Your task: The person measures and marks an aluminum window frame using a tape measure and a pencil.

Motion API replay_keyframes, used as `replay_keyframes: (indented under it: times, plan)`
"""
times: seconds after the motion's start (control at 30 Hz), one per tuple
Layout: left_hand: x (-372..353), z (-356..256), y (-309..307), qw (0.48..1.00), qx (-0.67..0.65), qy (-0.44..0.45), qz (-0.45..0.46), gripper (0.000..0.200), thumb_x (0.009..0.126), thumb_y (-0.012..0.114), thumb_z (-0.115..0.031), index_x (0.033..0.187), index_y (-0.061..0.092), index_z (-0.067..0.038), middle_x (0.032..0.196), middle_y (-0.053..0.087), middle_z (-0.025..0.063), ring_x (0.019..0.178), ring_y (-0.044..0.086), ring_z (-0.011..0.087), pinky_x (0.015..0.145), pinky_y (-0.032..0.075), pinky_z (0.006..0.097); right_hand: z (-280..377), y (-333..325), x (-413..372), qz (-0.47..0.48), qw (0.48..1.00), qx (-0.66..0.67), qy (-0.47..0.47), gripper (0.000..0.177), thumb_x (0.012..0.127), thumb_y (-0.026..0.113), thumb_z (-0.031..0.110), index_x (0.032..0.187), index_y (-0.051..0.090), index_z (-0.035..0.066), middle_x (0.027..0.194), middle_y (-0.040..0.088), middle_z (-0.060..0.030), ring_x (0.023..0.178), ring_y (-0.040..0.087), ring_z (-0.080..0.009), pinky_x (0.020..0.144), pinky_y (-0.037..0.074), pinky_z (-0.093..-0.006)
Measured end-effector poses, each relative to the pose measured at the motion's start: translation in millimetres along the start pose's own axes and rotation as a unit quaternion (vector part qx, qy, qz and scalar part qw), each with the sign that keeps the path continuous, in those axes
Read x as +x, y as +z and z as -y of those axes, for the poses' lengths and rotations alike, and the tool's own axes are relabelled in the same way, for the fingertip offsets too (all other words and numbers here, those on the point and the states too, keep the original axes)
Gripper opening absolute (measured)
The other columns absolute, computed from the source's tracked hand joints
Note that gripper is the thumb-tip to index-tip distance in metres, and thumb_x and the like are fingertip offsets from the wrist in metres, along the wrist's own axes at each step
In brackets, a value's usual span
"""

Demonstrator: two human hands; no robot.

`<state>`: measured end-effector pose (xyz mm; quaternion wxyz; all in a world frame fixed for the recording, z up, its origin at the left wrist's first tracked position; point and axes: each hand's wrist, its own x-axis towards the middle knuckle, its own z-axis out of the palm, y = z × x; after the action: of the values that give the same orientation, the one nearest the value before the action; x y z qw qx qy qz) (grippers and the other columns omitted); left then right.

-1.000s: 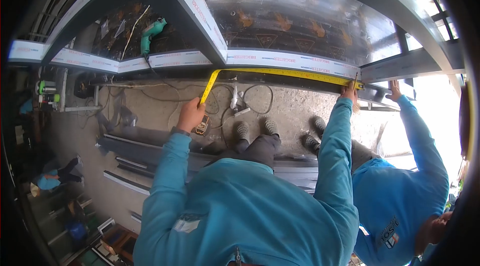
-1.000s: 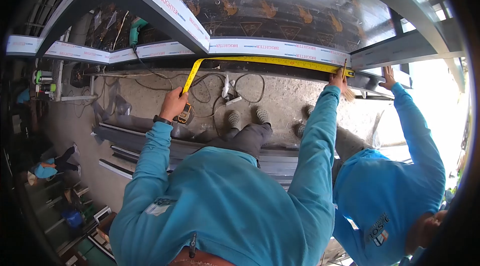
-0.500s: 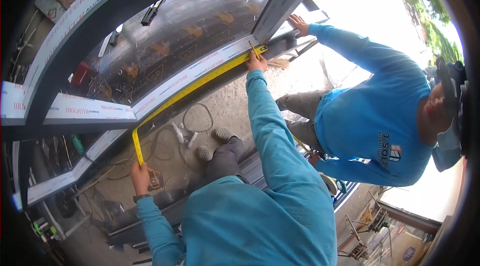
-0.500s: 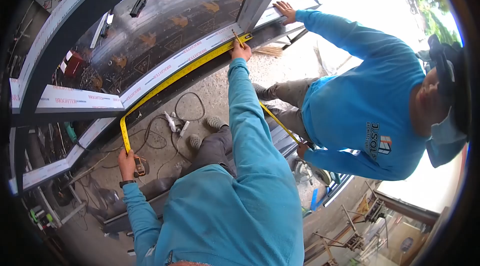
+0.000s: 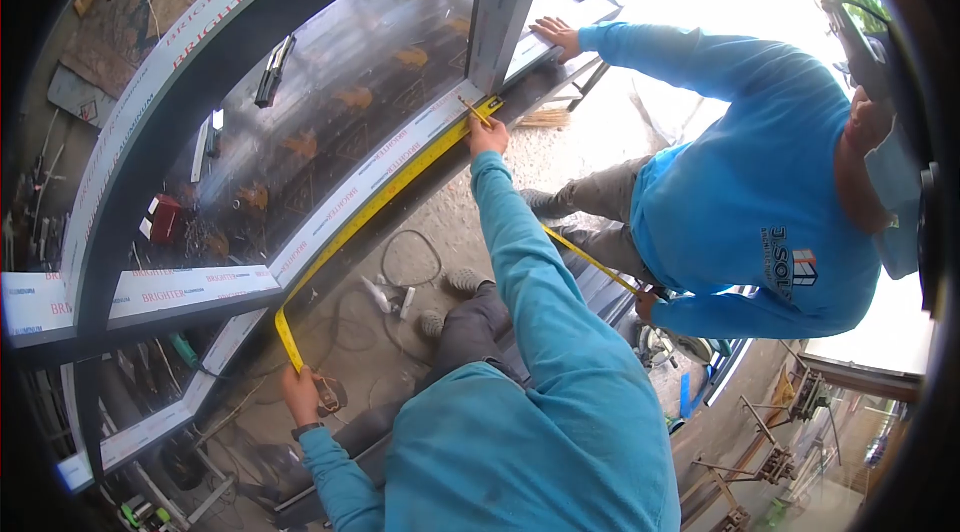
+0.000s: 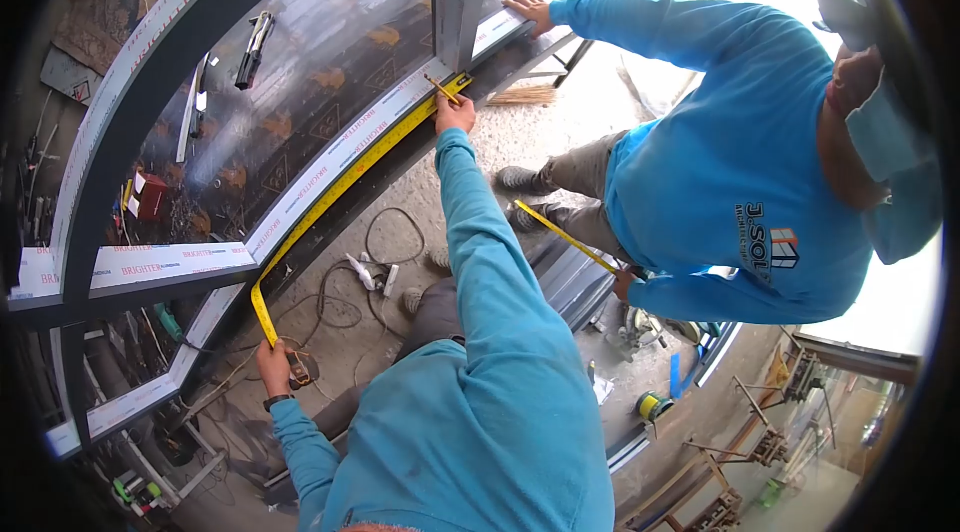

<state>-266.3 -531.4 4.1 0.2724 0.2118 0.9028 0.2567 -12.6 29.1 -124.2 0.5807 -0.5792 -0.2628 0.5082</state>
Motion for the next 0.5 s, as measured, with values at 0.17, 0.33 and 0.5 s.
replay_keyframes:
  times: [0.17,0.33,0.5]
  plan:
    - [-1.9,11.2,3.7,1.000,0.002,0.002,-0.022,0.019,0.092,0.056,-0.013,0.091,0.059,0.006,0.076,0.063,0.0154,0.073,0.064,0.0275,0.070,0.047,0.0401,3.7,-1.5,-9.9,0.018,0.999,-0.043,0.009,0.040,0.083,0.079,0.019,0.107,0.057,-0.003,0.091,0.070,-0.0113,0.076,0.066,-0.0152,0.069,0.055,-0.0276]
    - [-3.5,14.7,3.2,1.000,-0.003,-0.005,-0.014,0.017,0.092,0.057,-0.011,0.090,0.059,0.006,0.075,0.061,0.0126,0.067,0.062,0.0225,0.065,0.047,0.0368,24.0,-1.5,-32.1,0.019,0.996,-0.090,0.021,0.038,0.082,0.078,0.018,0.107,0.058,-0.002,0.092,0.070,-0.0123,0.080,0.067,-0.0171,0.072,0.056,-0.0289]
    - [-8.4,11.9,0.6,0.999,0.021,-0.016,-0.021,0.020,0.093,0.056,-0.013,0.089,0.059,0.006,0.076,0.064,0.0153,0.071,0.063,0.0265,0.068,0.046,0.0388,13.6,0.6,-29.9,-0.013,0.992,-0.122,-0.011,0.037,0.082,0.076,0.020,0.105,0.060,-0.004,0.093,0.071,-0.0130,0.082,0.068,-0.0190,0.078,0.055,-0.0308]
